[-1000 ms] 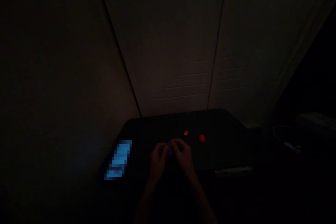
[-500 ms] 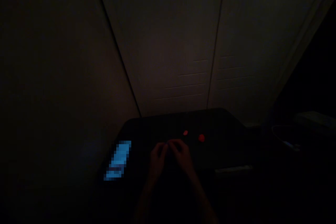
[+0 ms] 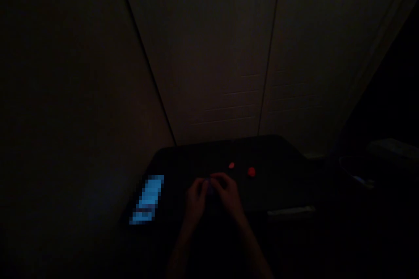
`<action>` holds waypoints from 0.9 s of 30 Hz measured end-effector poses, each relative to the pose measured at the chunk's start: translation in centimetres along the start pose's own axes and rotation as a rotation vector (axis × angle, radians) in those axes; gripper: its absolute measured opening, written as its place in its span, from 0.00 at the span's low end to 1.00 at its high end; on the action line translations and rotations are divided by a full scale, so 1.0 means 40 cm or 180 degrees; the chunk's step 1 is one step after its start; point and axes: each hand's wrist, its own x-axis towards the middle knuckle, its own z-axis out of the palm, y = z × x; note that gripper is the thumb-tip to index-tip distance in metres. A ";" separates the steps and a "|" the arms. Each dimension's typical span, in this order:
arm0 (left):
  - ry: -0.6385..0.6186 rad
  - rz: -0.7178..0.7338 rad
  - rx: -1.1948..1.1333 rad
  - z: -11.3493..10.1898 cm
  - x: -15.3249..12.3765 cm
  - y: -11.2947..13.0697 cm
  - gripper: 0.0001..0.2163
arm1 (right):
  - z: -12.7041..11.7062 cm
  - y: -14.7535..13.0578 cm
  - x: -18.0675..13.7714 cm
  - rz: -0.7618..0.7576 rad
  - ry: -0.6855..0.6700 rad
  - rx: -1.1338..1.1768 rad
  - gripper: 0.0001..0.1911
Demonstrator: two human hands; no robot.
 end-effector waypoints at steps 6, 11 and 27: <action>0.0033 -0.0043 -0.0115 0.004 0.001 -0.008 0.17 | 0.004 -0.013 -0.001 -0.0018 0.0051 0.0050 0.16; 0.0221 -0.0169 -0.0408 0.007 0.009 -0.010 0.17 | 0.008 -0.010 -0.001 -0.0094 -0.0035 0.0034 0.18; -0.0194 -0.0186 -0.0681 0.002 0.007 -0.009 0.15 | 0.001 -0.010 -0.002 -0.0038 0.0064 -0.0001 0.17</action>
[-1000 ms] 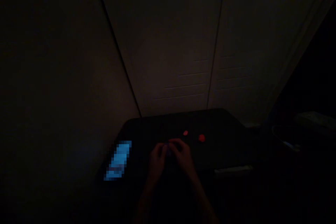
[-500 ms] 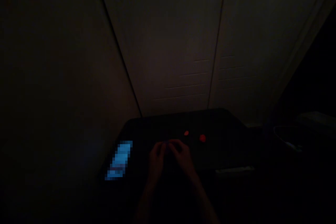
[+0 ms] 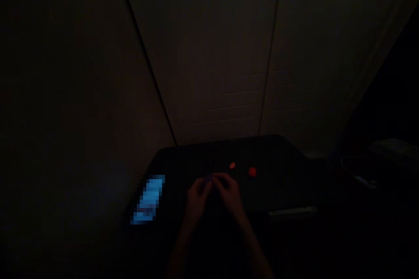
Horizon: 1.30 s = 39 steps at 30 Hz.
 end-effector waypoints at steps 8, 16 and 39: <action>0.0147 0.0094 0.0226 -0.001 0.001 -0.014 0.16 | 0.000 0.000 -0.004 -0.0048 -0.0067 0.0034 0.17; 0.0155 0.0037 0.0058 0.002 -0.002 -0.005 0.16 | 0.003 -0.013 -0.003 0.0092 0.0042 0.0138 0.19; 0.0168 0.0118 0.0220 -0.007 0.001 -0.010 0.15 | -0.002 0.008 -0.001 0.0077 0.0059 0.0090 0.16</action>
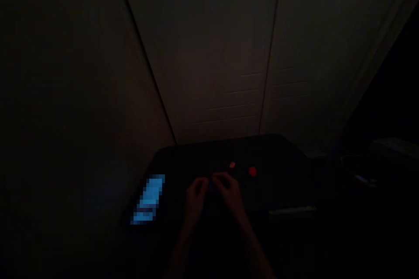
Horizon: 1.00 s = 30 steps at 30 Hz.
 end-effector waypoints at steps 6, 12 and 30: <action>0.0012 0.0003 -0.0114 0.002 0.001 -0.003 0.15 | -0.002 -0.006 -0.001 -0.0045 0.0007 -0.0103 0.14; -0.0013 -0.0044 -0.0189 0.002 0.001 -0.003 0.14 | 0.000 -0.012 -0.002 -0.0075 -0.0032 -0.0014 0.13; -0.0042 -0.0100 -0.0231 0.004 0.003 -0.009 0.12 | 0.000 0.005 0.006 -0.0521 -0.0343 -0.0299 0.11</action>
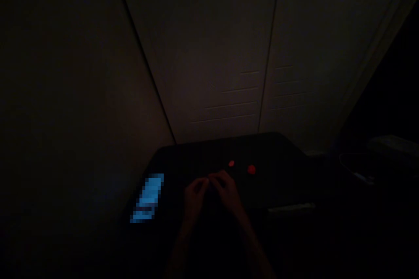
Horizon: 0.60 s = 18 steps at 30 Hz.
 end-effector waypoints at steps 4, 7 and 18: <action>0.0039 -0.0005 0.0099 0.003 -0.002 0.010 0.13 | 0.002 -0.003 0.002 -0.0042 0.0004 -0.0030 0.13; 0.0138 0.0009 0.0201 0.004 -0.001 0.013 0.13 | 0.002 -0.008 0.003 -0.0045 -0.0022 0.0010 0.14; 0.0221 -0.0048 0.0200 0.004 -0.003 0.015 0.15 | 0.005 -0.010 -0.006 0.0606 0.0322 0.0308 0.17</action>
